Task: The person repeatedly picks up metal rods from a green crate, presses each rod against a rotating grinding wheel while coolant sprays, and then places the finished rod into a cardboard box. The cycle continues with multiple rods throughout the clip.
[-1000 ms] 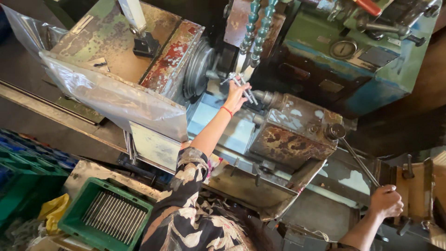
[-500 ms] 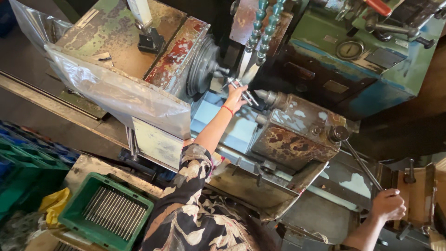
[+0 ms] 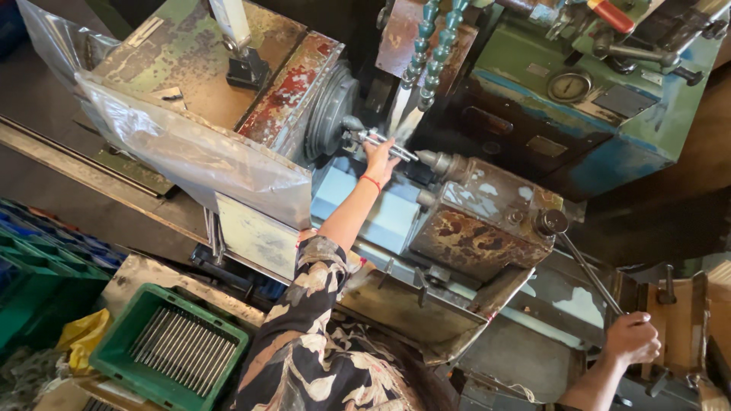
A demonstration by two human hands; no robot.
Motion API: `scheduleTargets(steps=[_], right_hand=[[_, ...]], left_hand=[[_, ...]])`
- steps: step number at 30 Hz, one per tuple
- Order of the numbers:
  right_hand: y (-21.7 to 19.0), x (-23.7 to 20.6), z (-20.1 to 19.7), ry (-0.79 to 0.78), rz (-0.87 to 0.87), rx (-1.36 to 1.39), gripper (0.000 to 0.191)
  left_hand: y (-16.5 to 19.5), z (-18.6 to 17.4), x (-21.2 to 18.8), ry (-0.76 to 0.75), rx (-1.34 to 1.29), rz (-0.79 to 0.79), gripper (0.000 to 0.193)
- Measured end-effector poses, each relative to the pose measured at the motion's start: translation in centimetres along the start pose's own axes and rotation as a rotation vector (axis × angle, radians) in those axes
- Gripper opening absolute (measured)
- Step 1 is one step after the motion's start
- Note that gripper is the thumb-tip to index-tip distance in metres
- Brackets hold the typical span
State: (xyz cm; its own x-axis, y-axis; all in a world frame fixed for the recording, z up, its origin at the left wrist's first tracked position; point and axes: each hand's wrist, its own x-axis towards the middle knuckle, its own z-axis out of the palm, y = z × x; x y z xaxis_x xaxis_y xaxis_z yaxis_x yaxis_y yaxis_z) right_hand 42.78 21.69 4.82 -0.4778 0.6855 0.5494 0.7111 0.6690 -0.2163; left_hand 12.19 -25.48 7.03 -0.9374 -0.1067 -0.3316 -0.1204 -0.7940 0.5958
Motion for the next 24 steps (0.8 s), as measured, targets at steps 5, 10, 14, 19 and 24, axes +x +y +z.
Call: scheduleTargets(steps=[5,10,14,19,24], right_hand=[[-0.2,0.3,-0.1,-0.097,0.090,0.050,0.062],[0.3,-0.4,-0.8,-0.265,0.108,-0.024,0.069],[1.1,-3.2,-1.0,-0.254,0.017,-0.068,0.068],[2.8,-4.2,-1.1,-0.328,0.023,0.167,0.062],[2.9,-5.5,-2.6,-0.248,-0.019,0.066,0.060]], left_hand=[[0.7,-0.4,0.1,0.056,-0.022,-0.011,0.063],[0.8,-0.4,0.1,-0.025,-0.182,0.023,0.063],[1.1,-0.3,0.1,-0.031,-0.208,0.011,0.061],[1.4,0.1,-0.5,-0.047,-0.233,0.031,0.061],[1.3,-0.1,-1.3,-0.040,-0.221,0.036,0.057]])
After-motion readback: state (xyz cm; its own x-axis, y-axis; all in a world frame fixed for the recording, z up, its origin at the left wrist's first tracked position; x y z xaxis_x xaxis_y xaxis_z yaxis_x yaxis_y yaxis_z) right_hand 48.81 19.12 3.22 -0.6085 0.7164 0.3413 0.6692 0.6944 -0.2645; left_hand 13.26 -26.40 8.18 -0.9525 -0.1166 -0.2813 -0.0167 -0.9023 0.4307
